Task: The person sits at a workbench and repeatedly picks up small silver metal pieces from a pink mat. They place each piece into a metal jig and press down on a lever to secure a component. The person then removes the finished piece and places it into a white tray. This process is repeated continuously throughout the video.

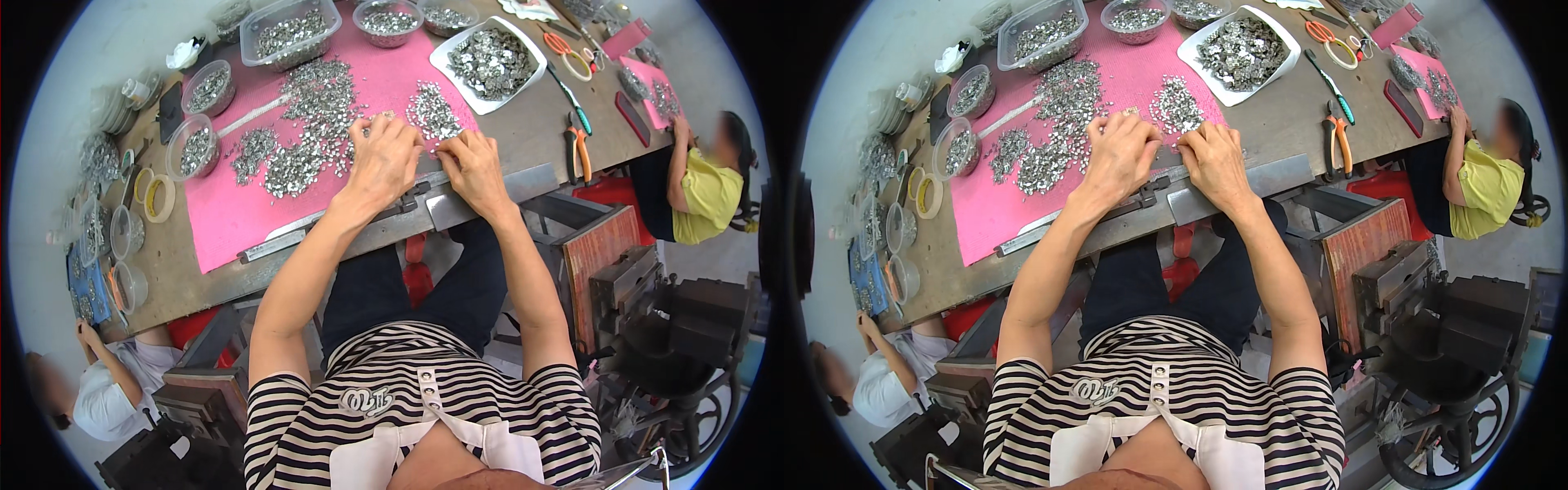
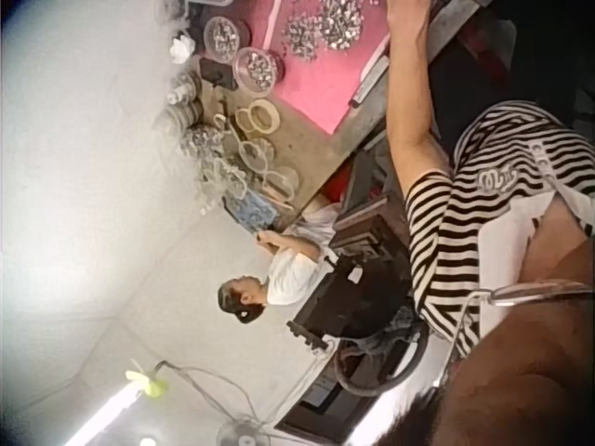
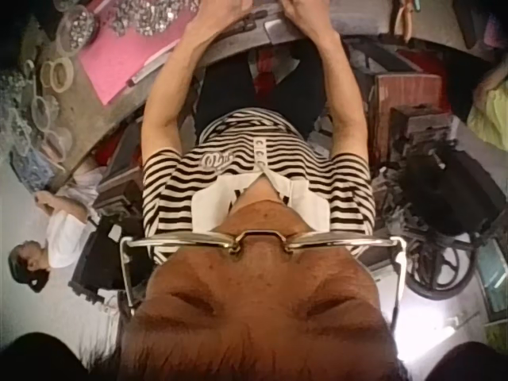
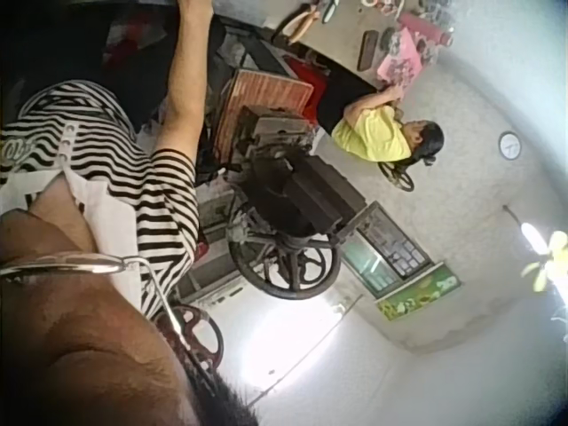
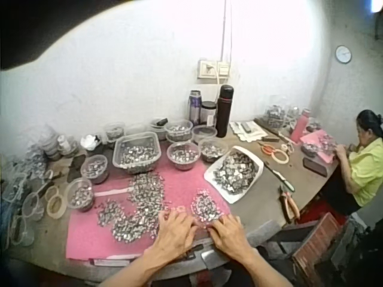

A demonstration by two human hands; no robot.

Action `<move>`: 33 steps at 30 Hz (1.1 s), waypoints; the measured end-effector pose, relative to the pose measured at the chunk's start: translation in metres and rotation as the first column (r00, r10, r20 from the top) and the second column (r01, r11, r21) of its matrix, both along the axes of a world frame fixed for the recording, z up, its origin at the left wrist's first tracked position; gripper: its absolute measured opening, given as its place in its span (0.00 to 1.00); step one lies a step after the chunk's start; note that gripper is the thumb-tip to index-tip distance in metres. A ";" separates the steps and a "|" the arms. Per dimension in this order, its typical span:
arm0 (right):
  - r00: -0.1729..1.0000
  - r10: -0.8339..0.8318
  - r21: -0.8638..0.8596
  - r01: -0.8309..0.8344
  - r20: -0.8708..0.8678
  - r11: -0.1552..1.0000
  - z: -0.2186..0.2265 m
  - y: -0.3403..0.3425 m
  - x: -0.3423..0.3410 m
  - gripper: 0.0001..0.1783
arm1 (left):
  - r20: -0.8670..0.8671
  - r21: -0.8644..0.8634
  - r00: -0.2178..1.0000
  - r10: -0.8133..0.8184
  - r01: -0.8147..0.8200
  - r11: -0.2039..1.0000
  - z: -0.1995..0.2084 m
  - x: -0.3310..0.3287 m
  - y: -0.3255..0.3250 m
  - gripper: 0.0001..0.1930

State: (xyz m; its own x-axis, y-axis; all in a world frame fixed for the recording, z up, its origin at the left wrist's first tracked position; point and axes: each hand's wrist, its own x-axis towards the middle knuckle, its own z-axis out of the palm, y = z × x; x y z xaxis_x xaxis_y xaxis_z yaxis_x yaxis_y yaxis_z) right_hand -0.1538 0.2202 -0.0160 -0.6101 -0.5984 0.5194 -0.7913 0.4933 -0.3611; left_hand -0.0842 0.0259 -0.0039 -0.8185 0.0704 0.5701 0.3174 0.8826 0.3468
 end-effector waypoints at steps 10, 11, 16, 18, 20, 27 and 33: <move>0.989 0.144 0.001 -0.144 -0.015 0.990 0.007 -0.005 0.000 0.04 | 0.142 0.129 0.990 0.001 -0.020 0.992 0.003 0.092 -0.023 0.05; 0.985 0.170 -0.015 -0.170 -0.002 0.985 0.012 -0.006 0.008 0.04 | 0.124 0.135 0.992 -0.002 -0.015 0.991 0.000 0.093 -0.022 0.05; 0.924 0.382 -0.059 -0.383 -0.023 0.922 0.017 -0.026 0.049 0.07 | 0.061 0.107 0.998 -0.009 0.002 0.994 -0.002 0.091 -0.015 0.07; 0.918 0.395 -0.012 -0.396 -0.047 0.918 0.012 -0.030 0.054 0.07 | 0.052 0.093 0.999 -0.005 0.000 0.996 -0.003 0.091 -0.015 0.08; 0.913 0.398 0.032 -0.397 -0.086 0.917 0.012 -0.032 0.057 0.07 | 0.047 0.081 0.999 0.001 -0.005 0.997 -0.002 0.091 -0.013 0.08; 0.907 0.381 0.055 -0.378 -0.176 0.924 0.009 -0.032 0.061 0.09 | 0.081 0.166 0.997 -0.017 0.003 0.986 -0.003 0.086 -0.018 0.05; 0.961 0.255 -0.157 -0.270 -0.111 0.950 0.006 -0.013 0.055 0.11 | 0.061 0.133 0.998 -0.030 0.022 0.991 0.007 0.033 -0.004 0.03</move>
State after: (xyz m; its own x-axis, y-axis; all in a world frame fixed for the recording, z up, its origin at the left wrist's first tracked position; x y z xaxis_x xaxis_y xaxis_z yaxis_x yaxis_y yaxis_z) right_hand -0.0986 0.2076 -0.0101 -0.3906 -0.6300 0.6713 -0.9169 0.2014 -0.3446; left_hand -0.0516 0.0215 0.0026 -0.8518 0.0197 0.5235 0.3136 0.8196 0.4794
